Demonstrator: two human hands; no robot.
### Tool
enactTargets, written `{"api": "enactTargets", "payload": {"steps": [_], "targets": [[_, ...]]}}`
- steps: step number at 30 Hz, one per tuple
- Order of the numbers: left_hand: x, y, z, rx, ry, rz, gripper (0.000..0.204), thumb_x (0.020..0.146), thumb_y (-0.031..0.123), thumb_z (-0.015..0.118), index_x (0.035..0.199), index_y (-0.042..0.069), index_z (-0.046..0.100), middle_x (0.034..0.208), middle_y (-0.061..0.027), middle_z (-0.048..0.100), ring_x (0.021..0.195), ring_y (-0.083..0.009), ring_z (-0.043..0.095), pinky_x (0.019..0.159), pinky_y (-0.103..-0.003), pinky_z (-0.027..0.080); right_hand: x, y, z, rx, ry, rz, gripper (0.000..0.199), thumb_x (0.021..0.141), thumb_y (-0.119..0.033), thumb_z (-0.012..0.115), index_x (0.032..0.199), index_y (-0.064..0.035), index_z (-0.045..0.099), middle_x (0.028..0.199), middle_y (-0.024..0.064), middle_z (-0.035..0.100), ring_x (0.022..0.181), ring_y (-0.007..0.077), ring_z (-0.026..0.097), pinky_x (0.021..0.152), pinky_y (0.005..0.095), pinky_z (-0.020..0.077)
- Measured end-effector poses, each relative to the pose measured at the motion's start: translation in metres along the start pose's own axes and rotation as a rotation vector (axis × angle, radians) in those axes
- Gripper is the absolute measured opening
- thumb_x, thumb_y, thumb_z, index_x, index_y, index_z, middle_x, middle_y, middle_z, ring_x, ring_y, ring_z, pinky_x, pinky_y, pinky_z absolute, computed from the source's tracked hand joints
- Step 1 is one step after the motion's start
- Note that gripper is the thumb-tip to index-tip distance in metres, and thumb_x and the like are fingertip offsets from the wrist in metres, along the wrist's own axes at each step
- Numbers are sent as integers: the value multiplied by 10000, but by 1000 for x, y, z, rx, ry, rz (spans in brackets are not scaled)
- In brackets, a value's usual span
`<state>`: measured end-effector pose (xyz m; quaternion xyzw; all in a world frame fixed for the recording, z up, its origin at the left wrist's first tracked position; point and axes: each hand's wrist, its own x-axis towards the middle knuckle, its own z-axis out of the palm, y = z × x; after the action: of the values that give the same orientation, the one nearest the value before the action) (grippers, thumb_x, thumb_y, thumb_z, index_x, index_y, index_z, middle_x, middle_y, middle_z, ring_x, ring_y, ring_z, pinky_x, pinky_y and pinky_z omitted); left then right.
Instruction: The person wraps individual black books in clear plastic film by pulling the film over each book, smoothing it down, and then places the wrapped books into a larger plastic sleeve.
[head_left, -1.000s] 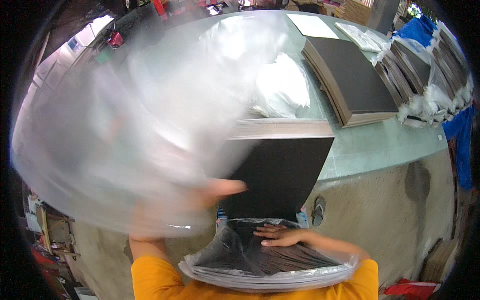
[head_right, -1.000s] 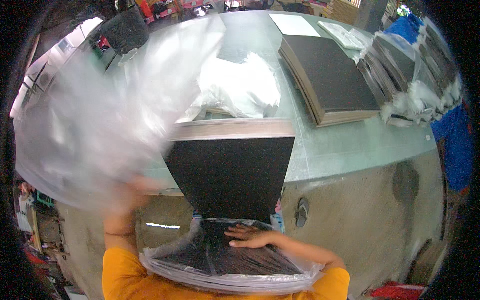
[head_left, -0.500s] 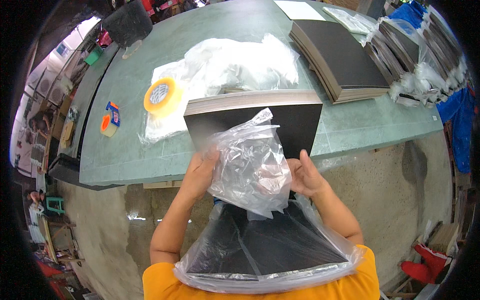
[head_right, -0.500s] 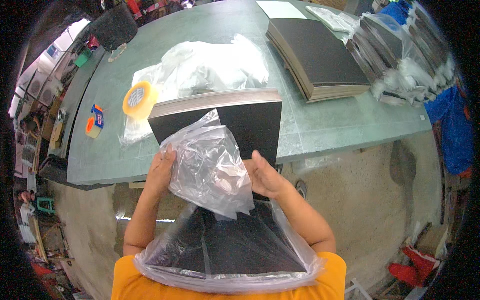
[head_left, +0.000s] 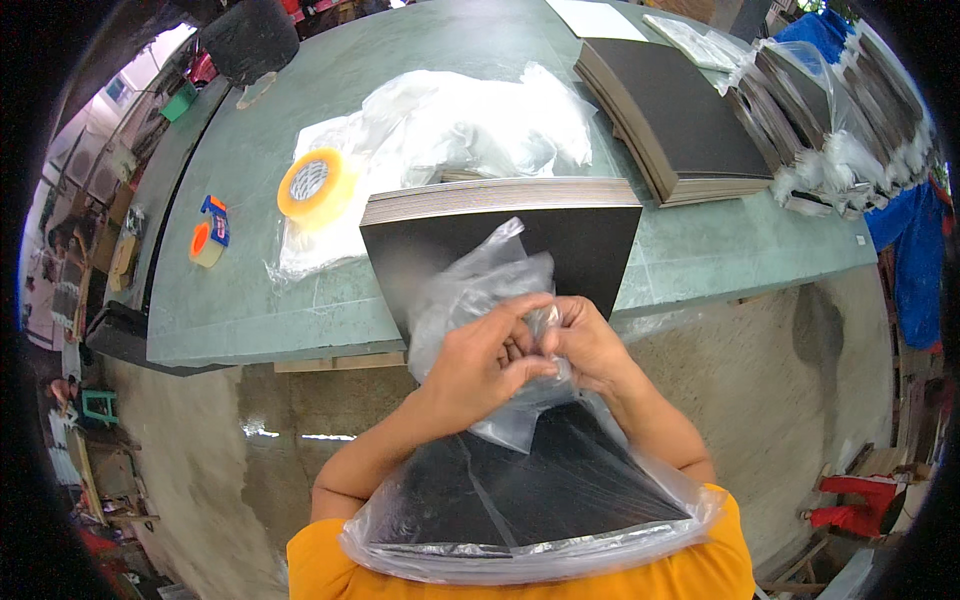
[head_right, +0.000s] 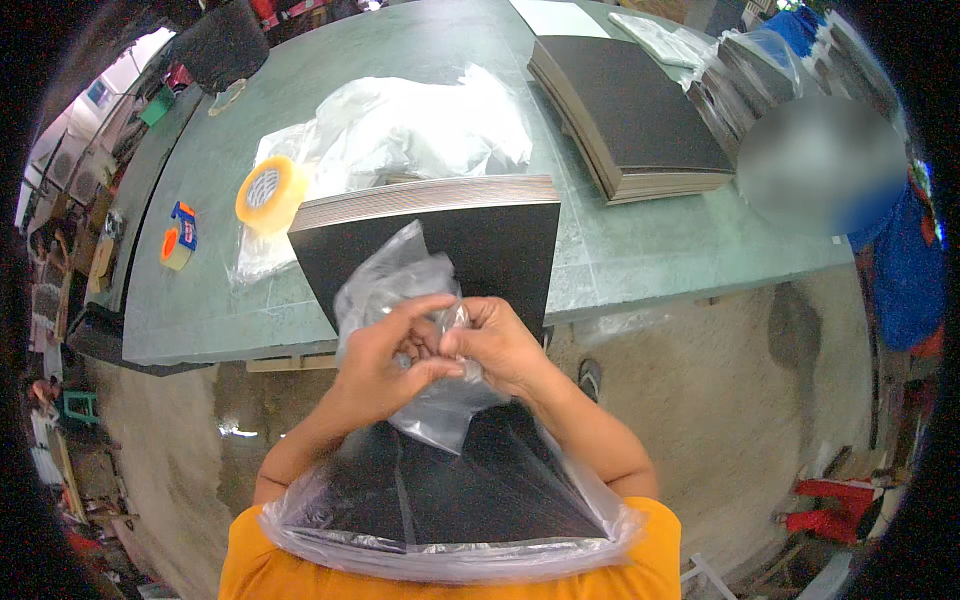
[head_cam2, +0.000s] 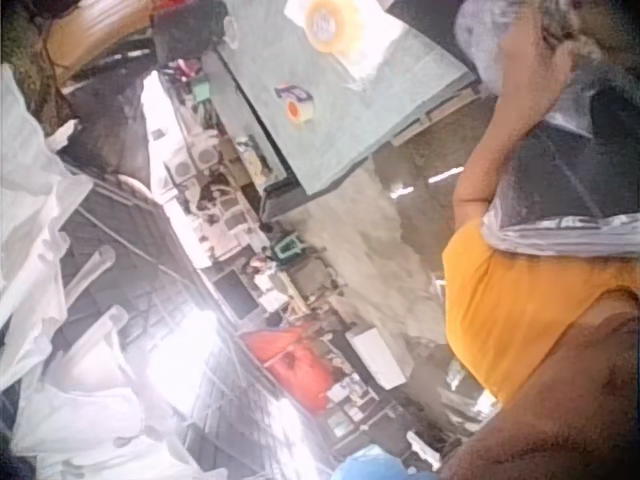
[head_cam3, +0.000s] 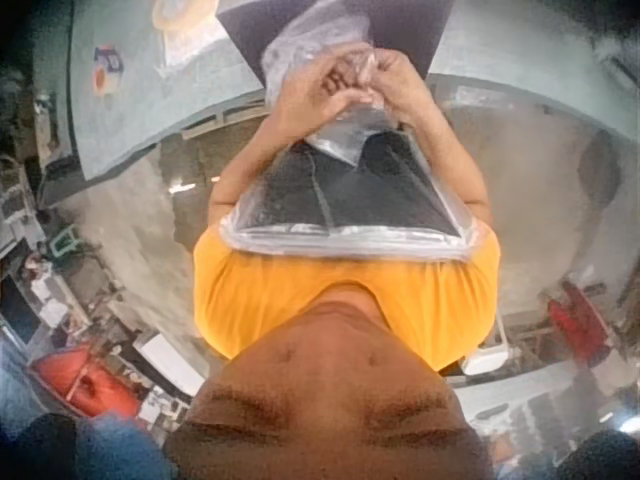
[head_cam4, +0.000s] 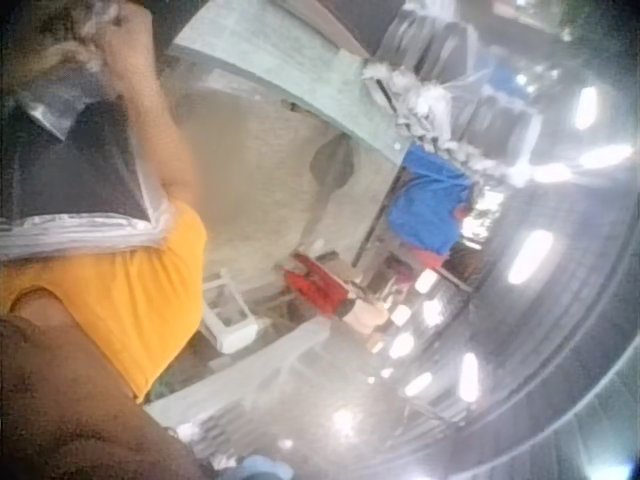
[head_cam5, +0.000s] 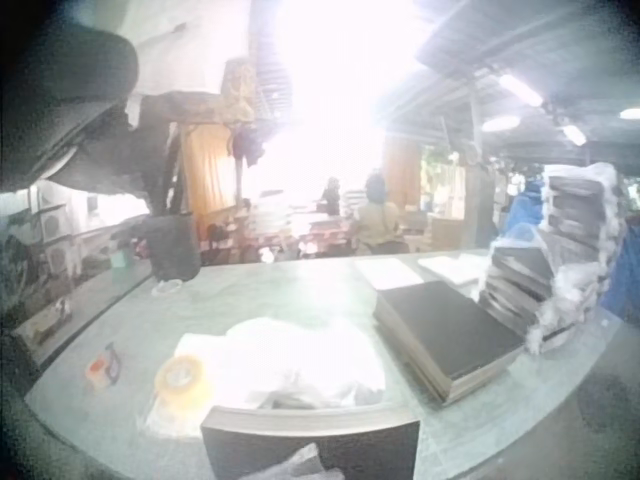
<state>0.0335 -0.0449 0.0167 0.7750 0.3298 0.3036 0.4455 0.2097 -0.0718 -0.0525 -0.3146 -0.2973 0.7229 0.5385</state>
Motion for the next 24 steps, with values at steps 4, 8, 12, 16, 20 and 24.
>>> {"api": "enactTargets", "payload": {"steps": [4,8,12,16,20,24], "targets": [[-18,-64,-34,209,84,12,120,750,123,603,841,58,647,745,-72,552,697,-189,524,644,-284,423,-8,-20,-18,213,24,-91,122,790,-122,587,864,-25,574,788,59,595,703,128,567,610,252,459],[-47,-95,-106,271,810,-118,96,751,68,581,719,12,510,740,-39,527,703,-145,515,649,-279,426,-26,-33,-33,4,-7,-51,115,797,-114,579,824,-2,581,757,79,603,668,138,579,601,252,466],[-26,-38,-73,-241,710,44,125,744,90,608,697,34,506,693,-23,516,670,-120,498,610,-237,412,-10,-26,4,-170,-57,-18,142,788,-131,596,804,9,582,727,82,608,626,132,580,589,248,470],[-1,-9,-20,-216,25,-39,145,733,136,637,746,21,549,679,-1,539,618,-76,480,575,-212,396,11,-2,28,-47,-141,-69,186,786,-198,610,797,-15,578,695,30,586,596,93,551,562,235,457],[-1,-25,-25,-274,-39,-157,131,705,115,660,679,41,556,663,33,530,632,-46,458,580,-216,377,9,-3,27,123,-68,-20,206,778,-227,615,808,-29,570,691,23,575,585,90,544,553,229,457],[-24,-128,-105,161,594,-247,148,766,181,596,672,80,543,593,46,474,553,-48,428,508,-217,351,-8,-20,8,47,-8,-67,209,765,-238,628,759,-37,571,654,38,574,552,103,543,512,225,458]]}}
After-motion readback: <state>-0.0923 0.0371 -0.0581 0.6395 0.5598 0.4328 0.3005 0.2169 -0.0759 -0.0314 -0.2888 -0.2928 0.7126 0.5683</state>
